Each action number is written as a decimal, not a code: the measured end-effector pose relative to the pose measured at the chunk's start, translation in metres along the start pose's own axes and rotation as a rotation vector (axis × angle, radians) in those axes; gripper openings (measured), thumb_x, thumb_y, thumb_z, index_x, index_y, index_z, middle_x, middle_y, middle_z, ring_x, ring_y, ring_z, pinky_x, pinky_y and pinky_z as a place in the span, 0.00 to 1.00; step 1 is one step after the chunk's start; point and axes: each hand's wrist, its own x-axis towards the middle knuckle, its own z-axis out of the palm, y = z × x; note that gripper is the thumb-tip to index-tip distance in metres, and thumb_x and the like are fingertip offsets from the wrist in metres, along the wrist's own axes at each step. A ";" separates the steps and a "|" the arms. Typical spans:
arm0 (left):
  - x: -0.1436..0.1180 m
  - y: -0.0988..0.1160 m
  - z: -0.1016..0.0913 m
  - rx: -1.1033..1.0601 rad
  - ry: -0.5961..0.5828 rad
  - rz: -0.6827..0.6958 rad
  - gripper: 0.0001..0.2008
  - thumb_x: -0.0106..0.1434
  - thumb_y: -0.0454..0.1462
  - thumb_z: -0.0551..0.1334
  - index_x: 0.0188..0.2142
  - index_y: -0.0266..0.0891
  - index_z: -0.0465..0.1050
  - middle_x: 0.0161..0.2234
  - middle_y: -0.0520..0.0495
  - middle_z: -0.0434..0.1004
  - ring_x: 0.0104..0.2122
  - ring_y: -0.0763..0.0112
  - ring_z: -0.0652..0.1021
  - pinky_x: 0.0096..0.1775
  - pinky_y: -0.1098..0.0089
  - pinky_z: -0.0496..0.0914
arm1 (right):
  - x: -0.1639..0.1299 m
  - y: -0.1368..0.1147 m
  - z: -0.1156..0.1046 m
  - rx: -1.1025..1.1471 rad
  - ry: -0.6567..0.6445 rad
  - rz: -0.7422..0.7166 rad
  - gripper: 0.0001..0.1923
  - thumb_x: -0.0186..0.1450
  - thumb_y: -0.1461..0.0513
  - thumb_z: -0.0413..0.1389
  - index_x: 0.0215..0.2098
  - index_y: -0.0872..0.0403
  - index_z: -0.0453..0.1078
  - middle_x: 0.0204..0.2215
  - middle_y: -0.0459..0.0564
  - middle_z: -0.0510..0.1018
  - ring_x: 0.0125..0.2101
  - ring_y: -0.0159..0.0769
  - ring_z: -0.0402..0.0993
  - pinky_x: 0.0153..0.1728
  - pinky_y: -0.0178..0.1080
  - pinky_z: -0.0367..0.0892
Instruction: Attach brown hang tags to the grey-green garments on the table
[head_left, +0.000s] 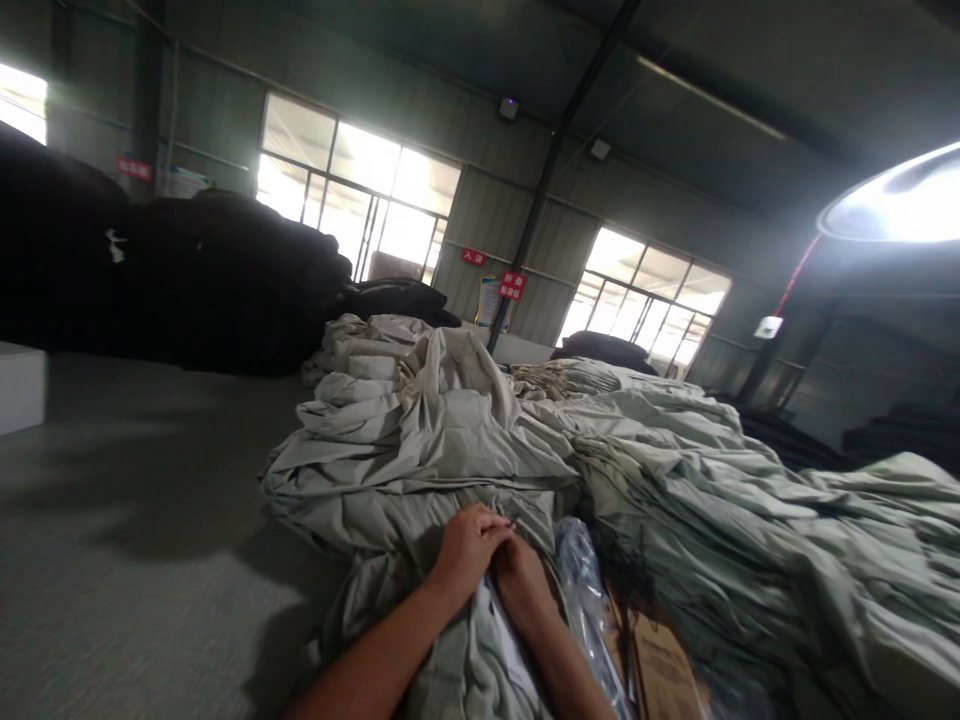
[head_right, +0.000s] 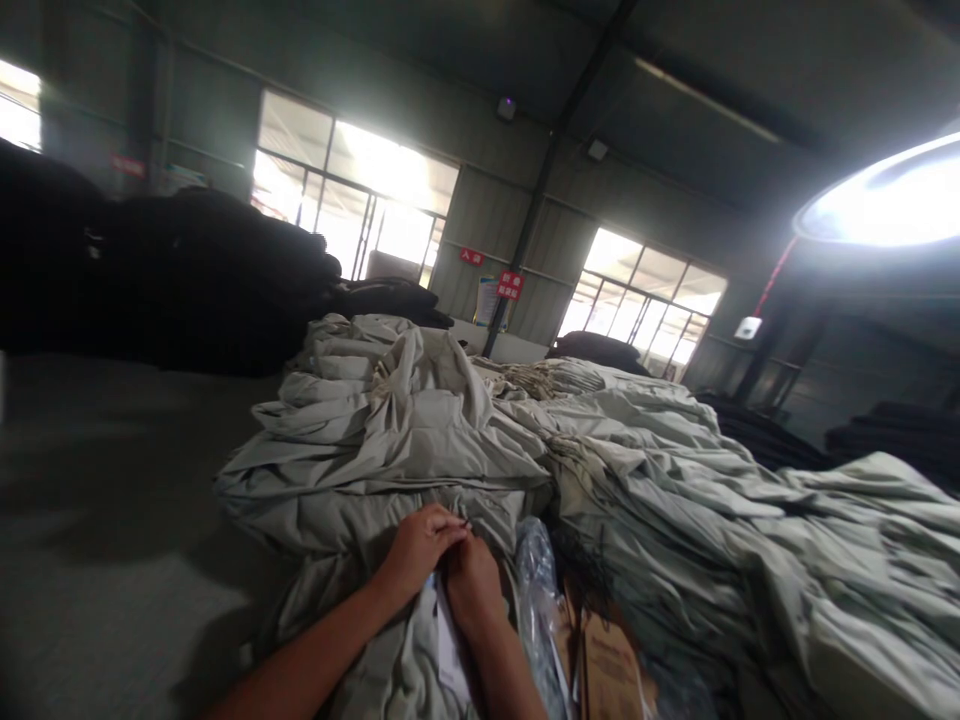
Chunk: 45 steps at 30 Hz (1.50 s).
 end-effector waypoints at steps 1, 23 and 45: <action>0.000 0.001 -0.001 -0.002 0.009 0.002 0.06 0.53 0.35 0.60 0.26 0.38 0.76 0.29 0.48 0.77 0.34 0.67 0.75 0.40 0.70 0.67 | -0.001 -0.003 -0.003 -0.007 0.009 -0.008 0.14 0.60 0.63 0.43 0.32 0.56 0.71 0.30 0.57 0.78 0.33 0.42 0.73 0.36 0.39 0.64; -0.013 0.023 -0.013 -0.086 -0.189 0.042 0.14 0.56 0.40 0.49 0.15 0.41 0.56 0.15 0.55 0.57 0.21 0.73 0.64 0.30 0.71 0.60 | 0.003 -0.014 -0.038 0.893 0.081 0.095 0.08 0.48 0.57 0.64 0.25 0.52 0.75 0.19 0.44 0.73 0.21 0.31 0.65 0.26 0.35 0.63; -0.003 0.042 -0.027 0.402 -0.137 -0.104 0.07 0.48 0.26 0.55 0.20 0.38 0.65 0.21 0.55 0.65 0.25 0.74 0.68 0.30 0.73 0.59 | -0.004 -0.031 -0.045 0.427 0.168 -0.316 0.08 0.57 0.66 0.54 0.22 0.52 0.72 0.37 0.49 0.73 0.39 0.36 0.69 0.39 0.37 0.63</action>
